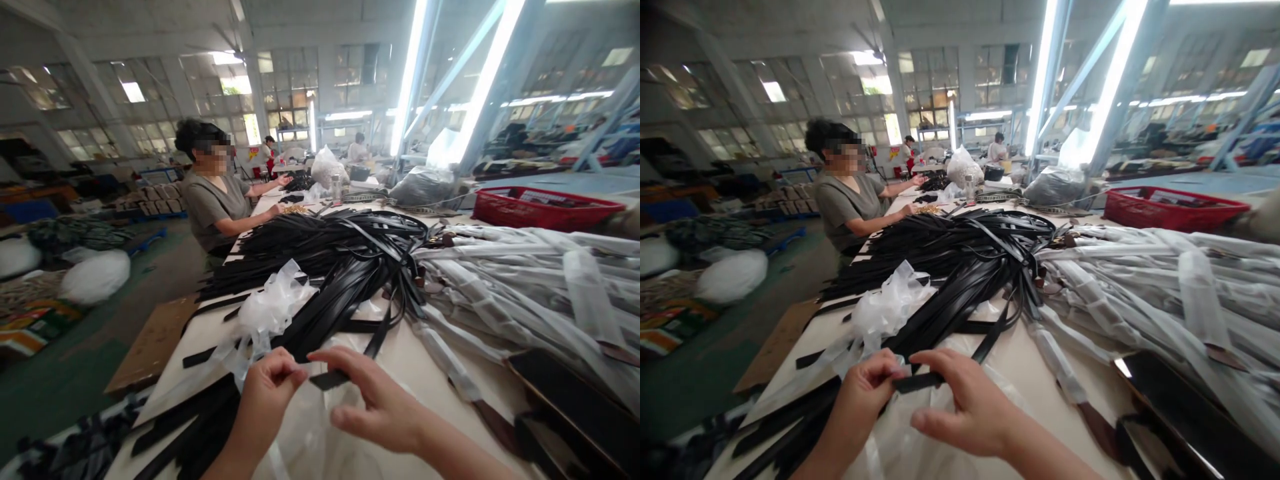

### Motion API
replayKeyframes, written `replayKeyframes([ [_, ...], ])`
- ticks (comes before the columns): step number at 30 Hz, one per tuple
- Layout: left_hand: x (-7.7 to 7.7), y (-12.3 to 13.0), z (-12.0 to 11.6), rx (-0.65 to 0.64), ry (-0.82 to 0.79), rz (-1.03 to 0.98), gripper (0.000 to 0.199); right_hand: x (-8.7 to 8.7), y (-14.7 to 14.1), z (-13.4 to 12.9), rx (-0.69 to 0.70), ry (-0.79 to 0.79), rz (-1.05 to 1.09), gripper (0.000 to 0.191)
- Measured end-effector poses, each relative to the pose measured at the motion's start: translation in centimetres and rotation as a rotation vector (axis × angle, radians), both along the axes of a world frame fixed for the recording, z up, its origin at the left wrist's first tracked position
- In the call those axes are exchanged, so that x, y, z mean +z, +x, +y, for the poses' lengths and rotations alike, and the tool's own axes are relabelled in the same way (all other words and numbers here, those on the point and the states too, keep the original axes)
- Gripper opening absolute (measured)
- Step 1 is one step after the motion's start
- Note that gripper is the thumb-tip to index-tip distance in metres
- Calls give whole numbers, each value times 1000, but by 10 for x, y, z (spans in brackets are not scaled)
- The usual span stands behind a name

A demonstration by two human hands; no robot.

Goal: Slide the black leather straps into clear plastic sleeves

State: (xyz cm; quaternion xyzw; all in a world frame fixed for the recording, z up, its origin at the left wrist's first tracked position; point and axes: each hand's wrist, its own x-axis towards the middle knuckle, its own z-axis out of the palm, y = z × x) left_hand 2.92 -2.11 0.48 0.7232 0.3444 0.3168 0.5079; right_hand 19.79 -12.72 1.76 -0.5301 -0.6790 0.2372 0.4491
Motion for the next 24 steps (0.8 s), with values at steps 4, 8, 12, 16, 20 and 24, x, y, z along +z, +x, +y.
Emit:
replayKeyframes([
  [4, 0, -11, 4, 41, 115, 83, 19, 10, 8, -1, -62, 23, -16, 50],
  [8, 1, -14, 4, 47, 210, 150, 21, 6, 10, 6, -179, 143, -155, 32],
  [12, 3, -12, 1, 59, 238, 165, 22, 8, 14, 8, -301, 281, -227, 23],
  [16, 6, -11, -2, 116, 286, 181, 19, 14, 16, 7, -305, 259, -316, 25],
  [20, 8, -10, -2, 118, 333, 208, 19, 14, 18, 6, -278, 209, -391, 25],
  [24, 9, -9, -1, 108, 352, 217, 20, 10, 20, 6, -281, 200, -429, 27],
])
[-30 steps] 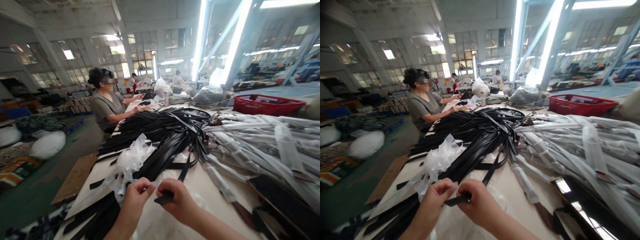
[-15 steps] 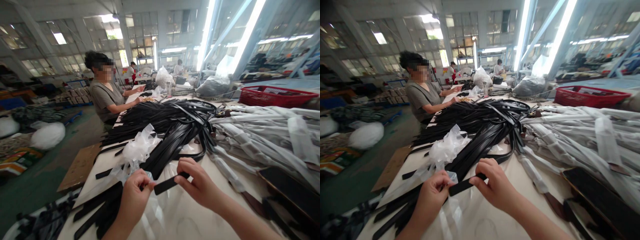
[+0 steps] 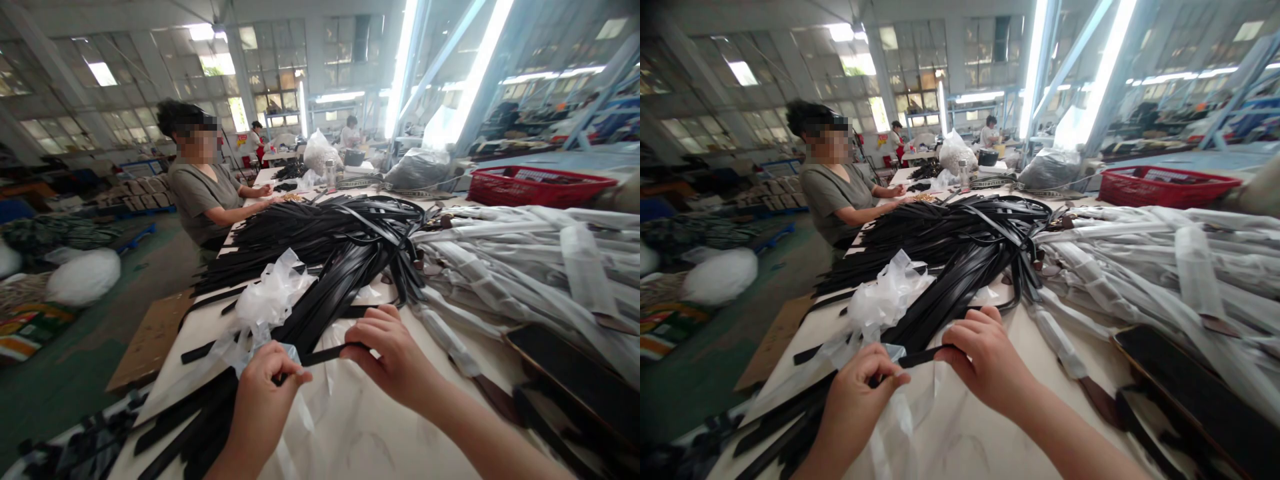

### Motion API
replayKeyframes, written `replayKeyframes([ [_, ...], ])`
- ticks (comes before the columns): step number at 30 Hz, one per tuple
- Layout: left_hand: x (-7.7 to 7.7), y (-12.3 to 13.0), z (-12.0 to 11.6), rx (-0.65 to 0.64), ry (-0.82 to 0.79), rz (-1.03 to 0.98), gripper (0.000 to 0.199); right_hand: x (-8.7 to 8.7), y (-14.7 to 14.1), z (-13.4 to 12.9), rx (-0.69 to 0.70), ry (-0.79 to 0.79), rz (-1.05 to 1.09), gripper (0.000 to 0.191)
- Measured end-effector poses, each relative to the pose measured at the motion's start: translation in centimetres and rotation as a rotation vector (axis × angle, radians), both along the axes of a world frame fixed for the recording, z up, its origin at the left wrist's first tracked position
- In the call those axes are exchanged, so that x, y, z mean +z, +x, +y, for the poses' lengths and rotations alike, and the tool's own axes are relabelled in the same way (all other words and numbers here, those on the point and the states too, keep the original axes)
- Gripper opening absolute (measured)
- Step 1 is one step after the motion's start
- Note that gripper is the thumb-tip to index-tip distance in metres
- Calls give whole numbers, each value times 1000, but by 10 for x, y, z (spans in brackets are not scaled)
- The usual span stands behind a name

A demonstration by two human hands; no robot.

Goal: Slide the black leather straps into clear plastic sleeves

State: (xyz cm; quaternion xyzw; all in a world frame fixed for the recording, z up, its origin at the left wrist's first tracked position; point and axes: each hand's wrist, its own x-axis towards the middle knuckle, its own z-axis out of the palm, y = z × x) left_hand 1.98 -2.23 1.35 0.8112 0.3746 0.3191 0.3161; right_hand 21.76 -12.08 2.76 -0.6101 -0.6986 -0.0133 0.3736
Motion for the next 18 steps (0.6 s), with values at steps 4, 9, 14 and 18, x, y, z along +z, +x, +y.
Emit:
replayKeyframes([
  [4, -1, 0, 1, 6, 13, 15, 21, 1, 1, 0, -10, 30, 6, 26],
  [9, -2, -1, 2, 6, 36, 24, 18, 1, 1, -1, -2, 27, -16, 26],
  [14, 0, -2, 2, -28, 57, 35, 14, -2, 1, 0, -13, 6, -57, 23],
  [18, 0, -3, 2, -63, 64, 28, 13, -3, 1, 0, -12, 2, -78, 23],
])
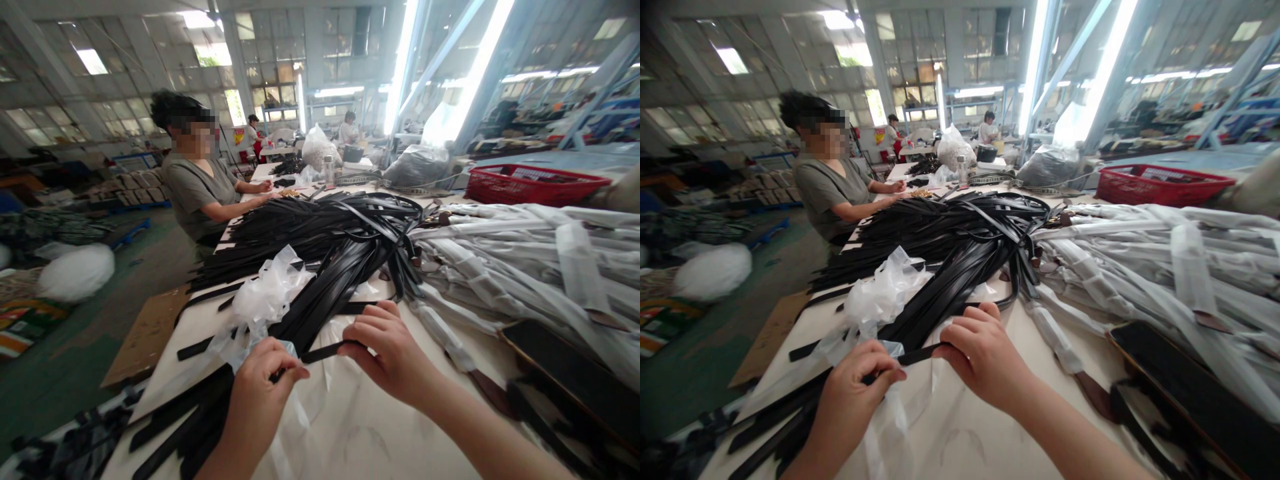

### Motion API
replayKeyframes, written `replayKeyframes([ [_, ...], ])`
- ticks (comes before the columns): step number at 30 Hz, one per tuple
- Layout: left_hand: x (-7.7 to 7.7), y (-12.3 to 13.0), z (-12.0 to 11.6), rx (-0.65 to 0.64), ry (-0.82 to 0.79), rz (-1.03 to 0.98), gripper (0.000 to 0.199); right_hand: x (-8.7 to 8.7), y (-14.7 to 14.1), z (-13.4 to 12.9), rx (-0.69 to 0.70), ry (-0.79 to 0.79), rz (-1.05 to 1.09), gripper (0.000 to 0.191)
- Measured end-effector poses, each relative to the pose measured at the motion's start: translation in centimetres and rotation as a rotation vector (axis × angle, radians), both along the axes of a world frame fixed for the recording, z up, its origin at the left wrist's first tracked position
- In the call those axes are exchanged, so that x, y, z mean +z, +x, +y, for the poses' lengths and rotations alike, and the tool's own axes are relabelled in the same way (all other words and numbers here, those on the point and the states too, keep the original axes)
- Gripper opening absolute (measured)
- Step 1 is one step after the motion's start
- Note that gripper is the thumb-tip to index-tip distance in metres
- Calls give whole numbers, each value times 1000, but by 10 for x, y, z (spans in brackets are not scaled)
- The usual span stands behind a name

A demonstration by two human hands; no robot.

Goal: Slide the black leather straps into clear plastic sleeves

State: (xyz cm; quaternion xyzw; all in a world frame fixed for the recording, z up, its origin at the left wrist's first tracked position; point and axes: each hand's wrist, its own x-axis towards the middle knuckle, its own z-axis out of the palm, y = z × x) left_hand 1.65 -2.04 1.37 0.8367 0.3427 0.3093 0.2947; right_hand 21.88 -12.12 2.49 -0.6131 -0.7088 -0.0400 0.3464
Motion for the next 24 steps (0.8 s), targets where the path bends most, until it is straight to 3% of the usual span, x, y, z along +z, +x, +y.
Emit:
replayKeyframes([
  [9, -3, 1, -1, -127, 13, -11, 11, 7, -3, -3, 89, -114, -125, 27],
  [16, -9, 6, -11, -190, -100, 8, 13, -8, -20, -2, 133, -131, -183, 25],
  [21, -9, 6, -13, -141, -179, 15, 20, -10, -23, 0, 161, -176, -124, 21],
  [24, -7, 4, -8, -74, -162, 53, 20, -5, -11, 1, 67, -187, -74, 15],
])
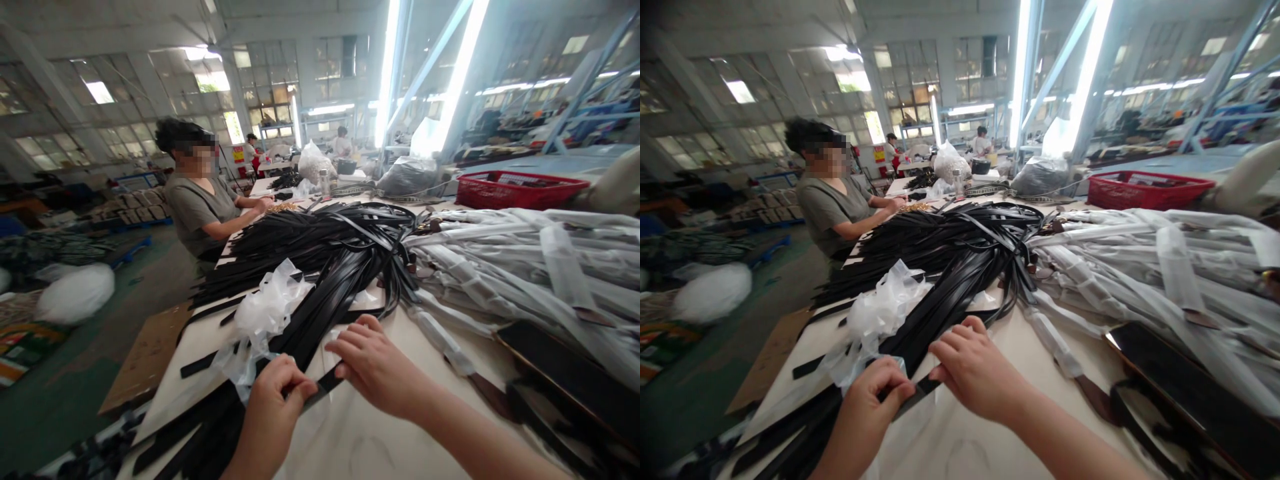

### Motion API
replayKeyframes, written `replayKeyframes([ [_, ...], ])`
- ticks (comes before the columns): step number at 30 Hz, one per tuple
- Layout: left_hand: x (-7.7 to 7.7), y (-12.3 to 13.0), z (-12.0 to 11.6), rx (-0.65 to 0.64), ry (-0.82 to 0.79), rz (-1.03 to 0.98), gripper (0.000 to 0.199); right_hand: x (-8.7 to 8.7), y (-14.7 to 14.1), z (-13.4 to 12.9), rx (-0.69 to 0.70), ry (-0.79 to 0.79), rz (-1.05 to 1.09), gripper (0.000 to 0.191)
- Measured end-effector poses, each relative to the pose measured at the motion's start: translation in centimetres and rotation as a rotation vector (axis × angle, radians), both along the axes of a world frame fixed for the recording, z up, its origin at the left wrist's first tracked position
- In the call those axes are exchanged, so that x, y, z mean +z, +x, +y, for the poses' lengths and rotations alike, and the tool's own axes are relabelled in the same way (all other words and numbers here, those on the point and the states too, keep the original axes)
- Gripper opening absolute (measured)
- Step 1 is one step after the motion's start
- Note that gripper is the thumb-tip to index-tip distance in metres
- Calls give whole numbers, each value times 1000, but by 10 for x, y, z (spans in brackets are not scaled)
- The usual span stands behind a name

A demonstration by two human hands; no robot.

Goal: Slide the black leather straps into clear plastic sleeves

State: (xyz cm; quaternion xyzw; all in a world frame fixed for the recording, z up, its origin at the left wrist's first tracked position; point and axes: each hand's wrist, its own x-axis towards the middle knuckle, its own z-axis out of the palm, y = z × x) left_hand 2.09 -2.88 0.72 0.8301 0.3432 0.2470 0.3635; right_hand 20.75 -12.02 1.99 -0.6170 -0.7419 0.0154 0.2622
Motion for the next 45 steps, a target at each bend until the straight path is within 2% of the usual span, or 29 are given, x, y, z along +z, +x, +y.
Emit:
replayKeyframes([
  [3, 1, -3, 5, 43, 24, 35, 21, 2, 15, 3, -88, -6, -7, 19],
  [7, 2, -4, 7, 43, 38, 49, 21, -3, 21, 6, -39, 10, -8, 23],
  [16, -1, 3, -1, -47, -127, 37, 23, -15, -13, 5, 84, 47, 32, 22],
  [21, -3, 3, -1, -78, -145, 36, 24, -21, -20, 6, 123, 8, 14, 13],
  [23, -2, 2, 0, -85, -133, 46, 25, -19, -14, 6, 115, 3, 12, 12],
  [27, 3, 0, 6, -39, -21, 92, 23, -9, 14, 7, 4, 0, 1, 18],
  [30, 4, 0, 8, 4, 52, 113, 22, -7, 27, 9, 3, -15, 2, 19],
  [36, -2, 3, -2, -34, 45, 87, 20, -19, -11, 7, 85, 6, 25, 19],
  [38, -2, 3, -4, -42, 26, 86, 21, -20, -15, 5, 86, -12, 21, 21],
  [42, 3, -1, 2, 10, 71, 97, 20, -13, 11, 7, 11, -92, 31, 19],
  [45, 7, -5, 7, 17, 108, 99, 19, -8, 26, 9, 17, -92, 36, 18],
])
